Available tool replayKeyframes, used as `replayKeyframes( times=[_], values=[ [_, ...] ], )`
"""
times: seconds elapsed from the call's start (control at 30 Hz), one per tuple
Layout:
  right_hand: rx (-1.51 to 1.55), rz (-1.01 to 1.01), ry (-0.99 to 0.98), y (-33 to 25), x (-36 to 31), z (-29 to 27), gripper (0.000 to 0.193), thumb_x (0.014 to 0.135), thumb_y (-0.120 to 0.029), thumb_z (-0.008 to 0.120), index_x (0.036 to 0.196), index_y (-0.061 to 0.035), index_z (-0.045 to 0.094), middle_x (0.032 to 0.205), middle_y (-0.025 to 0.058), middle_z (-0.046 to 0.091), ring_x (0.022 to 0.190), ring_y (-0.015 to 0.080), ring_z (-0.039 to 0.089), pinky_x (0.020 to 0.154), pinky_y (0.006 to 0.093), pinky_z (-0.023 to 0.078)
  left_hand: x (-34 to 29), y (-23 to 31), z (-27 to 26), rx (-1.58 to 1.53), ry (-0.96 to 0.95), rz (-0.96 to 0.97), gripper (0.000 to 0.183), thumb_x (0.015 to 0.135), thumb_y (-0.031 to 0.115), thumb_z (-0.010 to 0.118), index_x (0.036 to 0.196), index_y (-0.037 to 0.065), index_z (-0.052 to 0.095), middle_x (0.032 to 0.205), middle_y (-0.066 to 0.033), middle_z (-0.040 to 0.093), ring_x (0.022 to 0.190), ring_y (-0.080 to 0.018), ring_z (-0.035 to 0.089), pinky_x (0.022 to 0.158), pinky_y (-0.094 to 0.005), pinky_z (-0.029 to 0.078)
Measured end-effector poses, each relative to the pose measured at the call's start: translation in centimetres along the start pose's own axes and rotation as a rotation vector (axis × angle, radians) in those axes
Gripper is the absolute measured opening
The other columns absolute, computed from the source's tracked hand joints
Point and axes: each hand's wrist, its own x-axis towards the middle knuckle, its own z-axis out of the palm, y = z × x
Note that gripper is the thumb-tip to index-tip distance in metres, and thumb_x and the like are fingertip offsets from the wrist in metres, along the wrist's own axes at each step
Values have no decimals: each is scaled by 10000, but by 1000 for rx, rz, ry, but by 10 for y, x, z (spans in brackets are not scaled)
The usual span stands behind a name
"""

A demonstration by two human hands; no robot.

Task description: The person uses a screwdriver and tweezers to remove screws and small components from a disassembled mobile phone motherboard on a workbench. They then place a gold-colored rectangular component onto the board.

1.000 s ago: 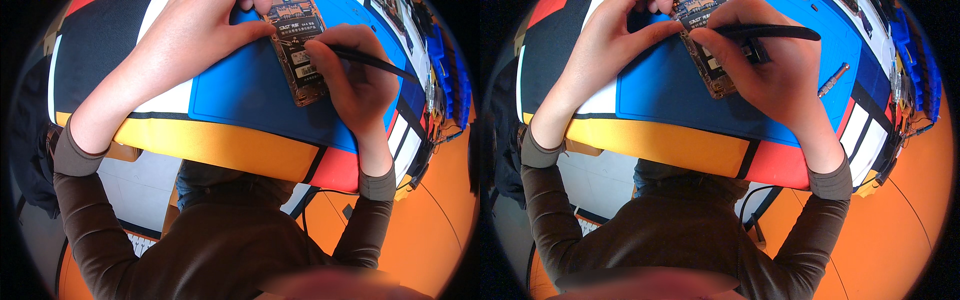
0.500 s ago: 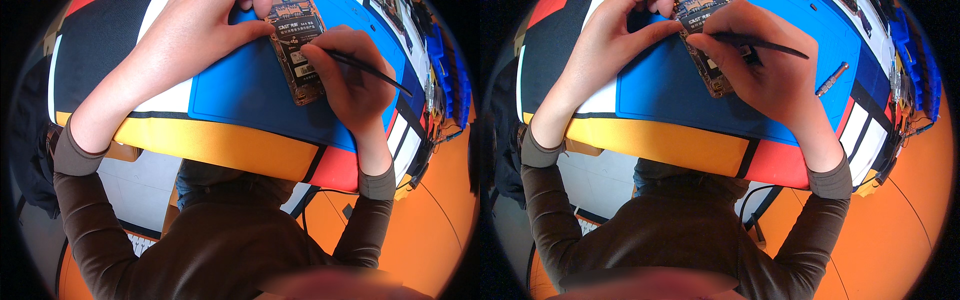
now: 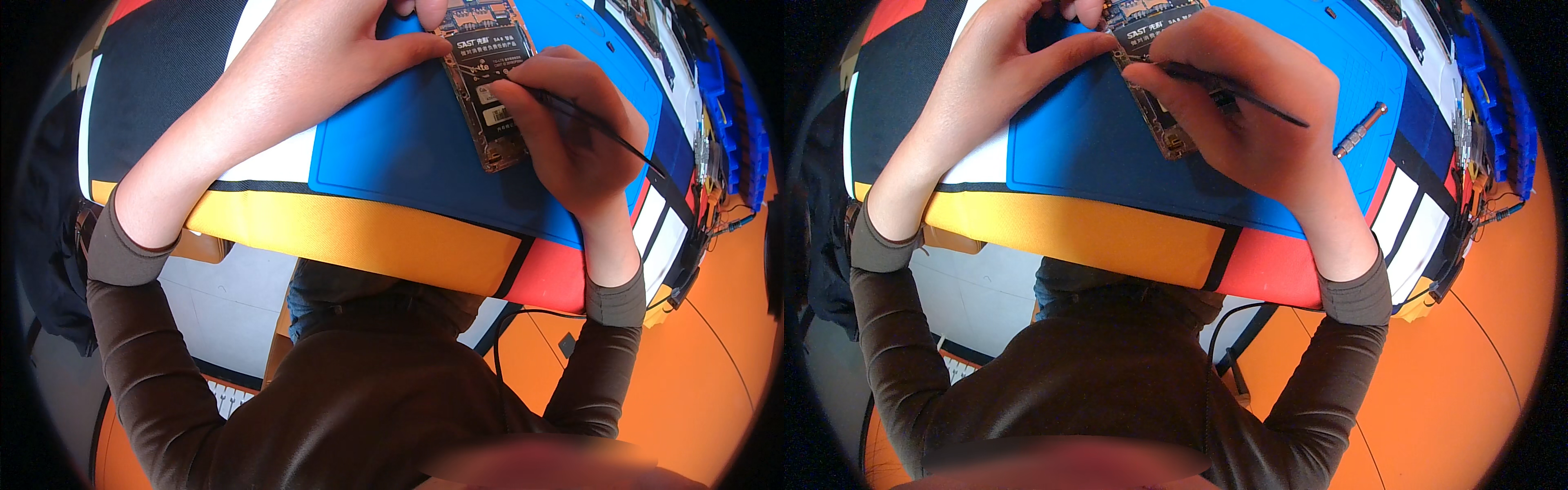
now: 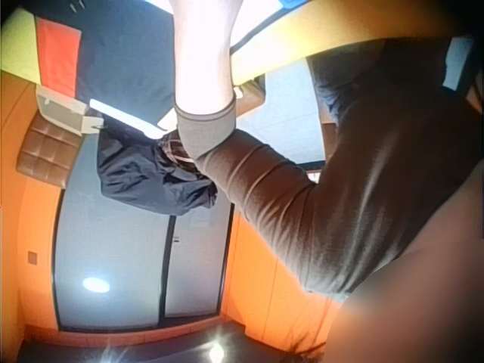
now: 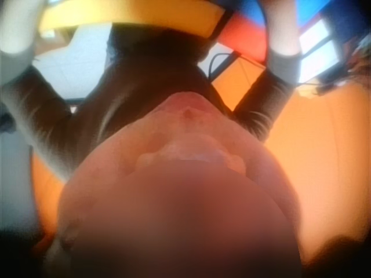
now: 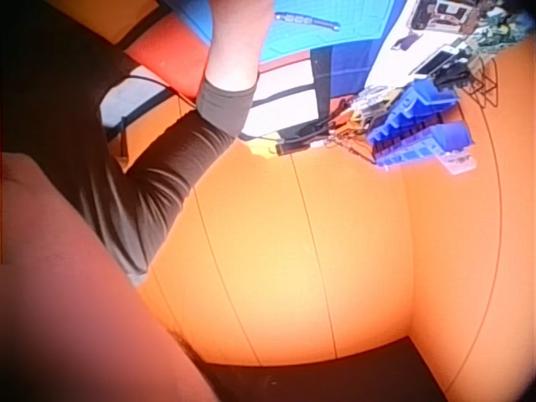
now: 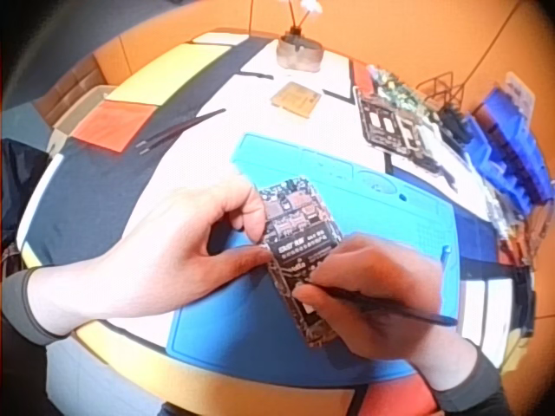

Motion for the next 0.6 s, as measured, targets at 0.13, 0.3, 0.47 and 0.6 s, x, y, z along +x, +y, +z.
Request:
replayKeyframes(
  times=[0.13,0.3,0.47,0.6],
  values=[
    [30,33,-23,-3,2,5,222,847,139,760,1029,69,654,894,125,678,773,177,615,690,259,488,1,-8,-1,-54,1,-19,199,860,23,767,943,37,587,847,-85,603,779,-194,562,707,-311,458],
    [-14,-11,-19,-2,5,7,222,843,138,765,1022,66,655,881,122,675,764,181,612,684,260,488,0,-7,-1,-55,3,-15,203,859,23,770,945,37,586,852,-83,599,779,-194,558,703,-310,457],
    [-6,9,-12,-2,1,0,226,841,143,766,1023,68,655,886,122,675,774,186,612,690,264,491,2,0,0,-21,8,-20,205,858,25,772,948,39,589,855,-85,600,781,-200,561,705,-312,459],
    [7,11,13,0,-2,0,224,845,143,763,1027,66,656,905,118,677,787,187,612,699,268,495,3,-4,3,-41,14,-21,201,860,28,769,951,39,591,853,-89,603,790,-210,571,712,-315,463]
  ],
)
